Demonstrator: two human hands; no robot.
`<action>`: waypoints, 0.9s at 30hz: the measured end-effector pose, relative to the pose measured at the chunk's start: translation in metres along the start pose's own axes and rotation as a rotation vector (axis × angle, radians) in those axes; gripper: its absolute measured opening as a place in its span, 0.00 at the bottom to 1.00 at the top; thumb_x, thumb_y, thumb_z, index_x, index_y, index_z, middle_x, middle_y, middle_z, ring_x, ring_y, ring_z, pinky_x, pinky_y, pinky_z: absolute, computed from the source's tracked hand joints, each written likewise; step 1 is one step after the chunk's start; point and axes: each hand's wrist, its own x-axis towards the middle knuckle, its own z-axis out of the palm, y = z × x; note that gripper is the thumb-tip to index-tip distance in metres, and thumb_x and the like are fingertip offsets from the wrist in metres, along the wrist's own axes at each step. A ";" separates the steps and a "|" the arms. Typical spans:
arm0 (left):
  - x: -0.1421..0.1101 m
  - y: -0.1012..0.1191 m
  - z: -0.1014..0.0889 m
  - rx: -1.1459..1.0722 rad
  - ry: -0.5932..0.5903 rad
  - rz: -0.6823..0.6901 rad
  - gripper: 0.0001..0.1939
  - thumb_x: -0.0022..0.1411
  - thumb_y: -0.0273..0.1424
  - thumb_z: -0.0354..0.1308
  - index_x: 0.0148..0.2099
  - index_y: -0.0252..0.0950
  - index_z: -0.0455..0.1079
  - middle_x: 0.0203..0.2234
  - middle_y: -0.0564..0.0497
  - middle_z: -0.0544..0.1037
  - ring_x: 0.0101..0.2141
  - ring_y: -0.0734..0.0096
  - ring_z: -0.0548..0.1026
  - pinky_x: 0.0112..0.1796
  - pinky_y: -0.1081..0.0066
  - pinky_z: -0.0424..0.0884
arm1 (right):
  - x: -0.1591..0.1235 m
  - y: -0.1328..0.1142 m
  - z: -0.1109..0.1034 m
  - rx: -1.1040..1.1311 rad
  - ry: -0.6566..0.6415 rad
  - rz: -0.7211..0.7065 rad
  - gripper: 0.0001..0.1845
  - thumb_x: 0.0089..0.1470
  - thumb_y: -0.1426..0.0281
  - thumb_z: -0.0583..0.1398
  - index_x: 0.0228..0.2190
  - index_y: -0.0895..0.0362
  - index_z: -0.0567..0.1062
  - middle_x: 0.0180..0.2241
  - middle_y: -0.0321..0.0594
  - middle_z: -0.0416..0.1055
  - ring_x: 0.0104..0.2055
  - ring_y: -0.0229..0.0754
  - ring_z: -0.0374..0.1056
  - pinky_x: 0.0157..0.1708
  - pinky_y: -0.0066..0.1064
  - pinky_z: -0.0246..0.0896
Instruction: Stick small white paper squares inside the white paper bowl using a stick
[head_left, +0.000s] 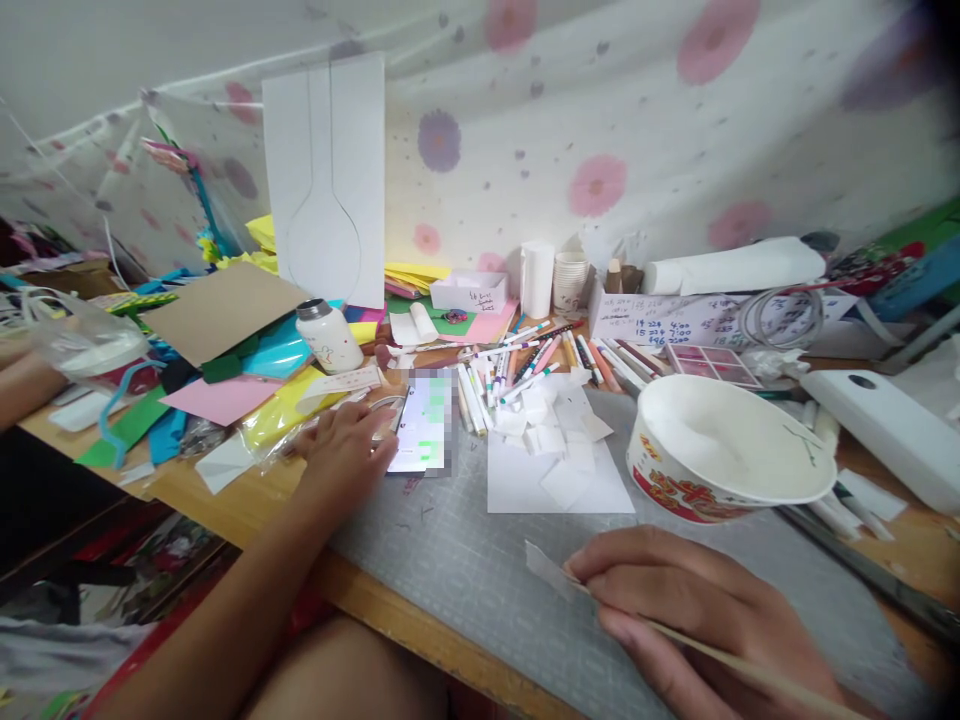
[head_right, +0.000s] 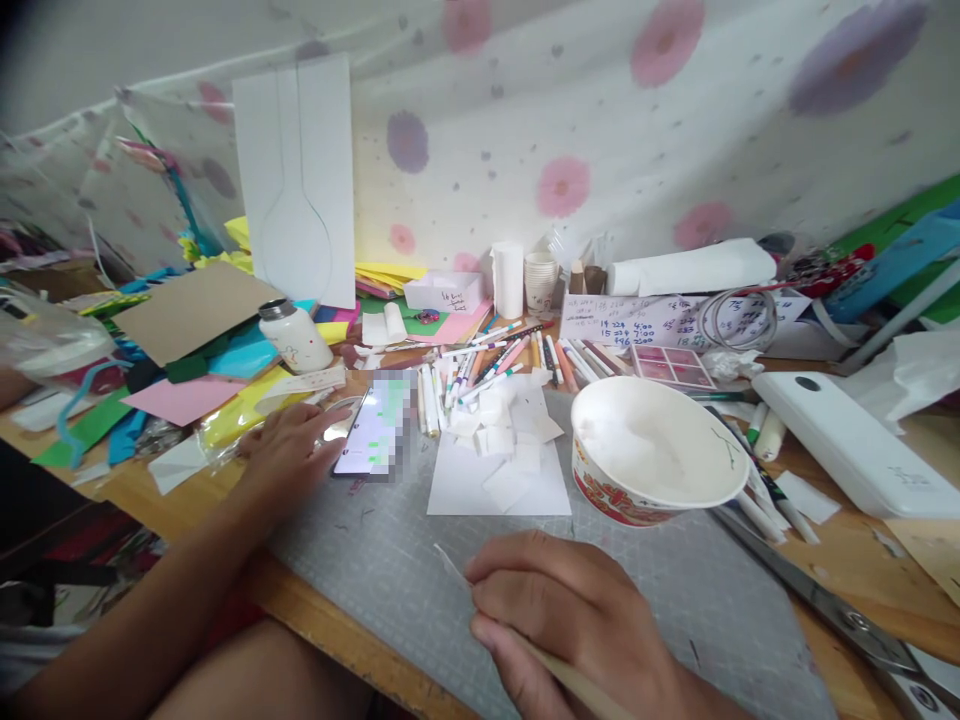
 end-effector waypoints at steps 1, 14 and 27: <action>-0.001 -0.001 0.002 0.001 -0.004 0.007 0.26 0.67 0.38 0.47 0.60 0.40 0.76 0.54 0.36 0.76 0.56 0.37 0.70 0.54 0.38 0.64 | 0.000 0.000 0.000 0.005 0.001 0.000 0.08 0.64 0.76 0.59 0.34 0.54 0.77 0.34 0.37 0.86 0.32 0.35 0.84 0.36 0.16 0.78; -0.006 -0.001 0.006 0.023 -0.018 0.055 0.23 0.65 0.36 0.49 0.58 0.43 0.77 0.52 0.38 0.76 0.57 0.41 0.70 0.53 0.42 0.64 | 0.002 -0.001 0.000 0.007 -0.010 -0.005 0.09 0.60 0.79 0.60 0.34 0.54 0.78 0.34 0.37 0.86 0.32 0.34 0.84 0.38 0.15 0.77; -0.015 -0.009 0.006 -0.110 0.020 0.218 0.21 0.61 0.36 0.54 0.54 0.45 0.79 0.45 0.44 0.77 0.50 0.47 0.74 0.51 0.46 0.64 | 0.002 -0.001 0.001 -0.018 0.025 -0.014 0.09 0.65 0.75 0.59 0.33 0.54 0.77 0.33 0.36 0.85 0.32 0.32 0.83 0.38 0.14 0.77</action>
